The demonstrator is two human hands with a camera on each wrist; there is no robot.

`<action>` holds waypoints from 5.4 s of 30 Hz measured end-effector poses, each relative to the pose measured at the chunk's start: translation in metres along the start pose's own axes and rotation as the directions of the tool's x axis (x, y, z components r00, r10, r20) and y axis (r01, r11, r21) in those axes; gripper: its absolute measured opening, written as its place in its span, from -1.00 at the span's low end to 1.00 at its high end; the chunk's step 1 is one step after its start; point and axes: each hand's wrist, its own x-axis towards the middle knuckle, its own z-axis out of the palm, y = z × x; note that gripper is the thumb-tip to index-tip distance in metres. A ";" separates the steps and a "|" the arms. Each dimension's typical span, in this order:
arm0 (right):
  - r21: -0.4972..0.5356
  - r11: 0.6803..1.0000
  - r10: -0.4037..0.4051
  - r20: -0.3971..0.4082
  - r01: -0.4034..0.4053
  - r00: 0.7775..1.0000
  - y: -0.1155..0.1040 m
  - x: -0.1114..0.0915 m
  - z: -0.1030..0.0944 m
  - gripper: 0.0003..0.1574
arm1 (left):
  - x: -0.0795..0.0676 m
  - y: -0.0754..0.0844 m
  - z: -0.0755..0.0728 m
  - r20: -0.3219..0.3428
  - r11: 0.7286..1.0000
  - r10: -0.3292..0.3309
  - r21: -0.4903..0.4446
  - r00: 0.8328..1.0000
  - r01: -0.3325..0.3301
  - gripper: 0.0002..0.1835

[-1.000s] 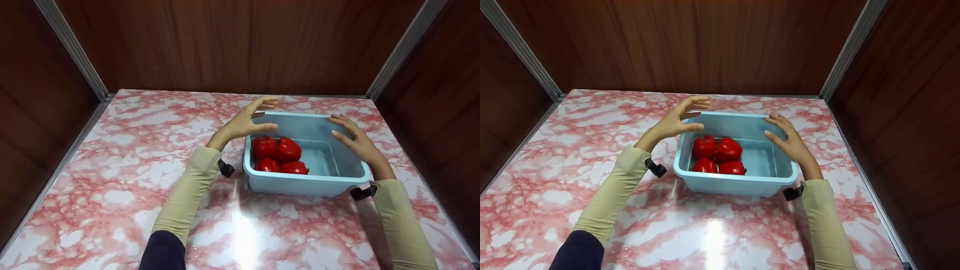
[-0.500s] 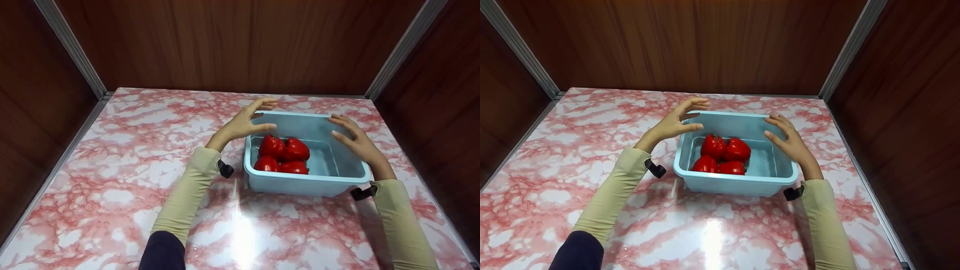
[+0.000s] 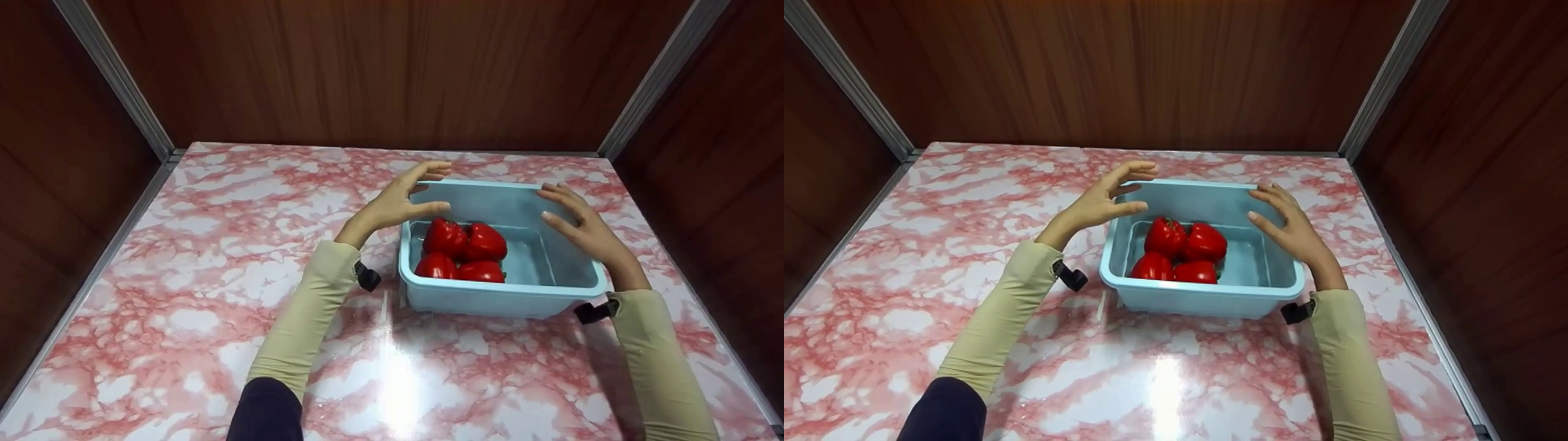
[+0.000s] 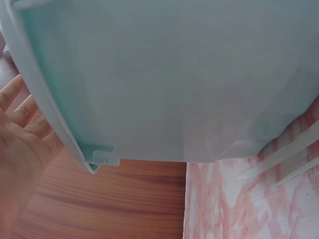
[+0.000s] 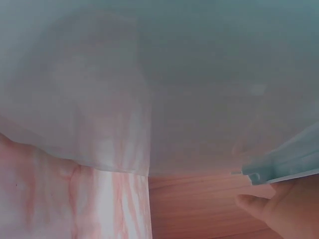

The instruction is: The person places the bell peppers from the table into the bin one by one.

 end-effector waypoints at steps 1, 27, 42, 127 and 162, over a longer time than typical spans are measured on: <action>-0.006 1.000 -0.001 0.002 0.001 1.000 -0.004 -0.001 0.000 -0.40 | 0.000 0.000 0.000 0.001 1.000 0.001 0.004 1.000 -0.001 -0.28; -0.075 0.997 -0.030 0.034 0.033 0.999 0.011 0.005 -0.006 -0.38 | -0.008 0.033 -0.002 0.051 0.997 -0.058 0.050 0.997 0.055 -0.29; -0.075 0.997 -0.008 0.047 0.011 0.999 0.020 0.008 -0.012 -0.35 | -0.007 0.011 -0.003 0.054 0.981 -0.118 0.164 0.992 0.108 -0.21; -0.226 0.968 -0.087 0.085 0.104 0.993 -0.021 0.007 -0.042 -0.24 | -0.031 0.012 -0.024 0.082 0.918 -0.173 0.374 0.982 0.131 -0.18; -0.355 0.923 -0.122 0.097 0.149 0.988 -0.053 0.015 -0.044 -0.22 | -0.037 0.022 -0.036 0.077 0.889 -0.116 0.453 0.990 0.069 -0.13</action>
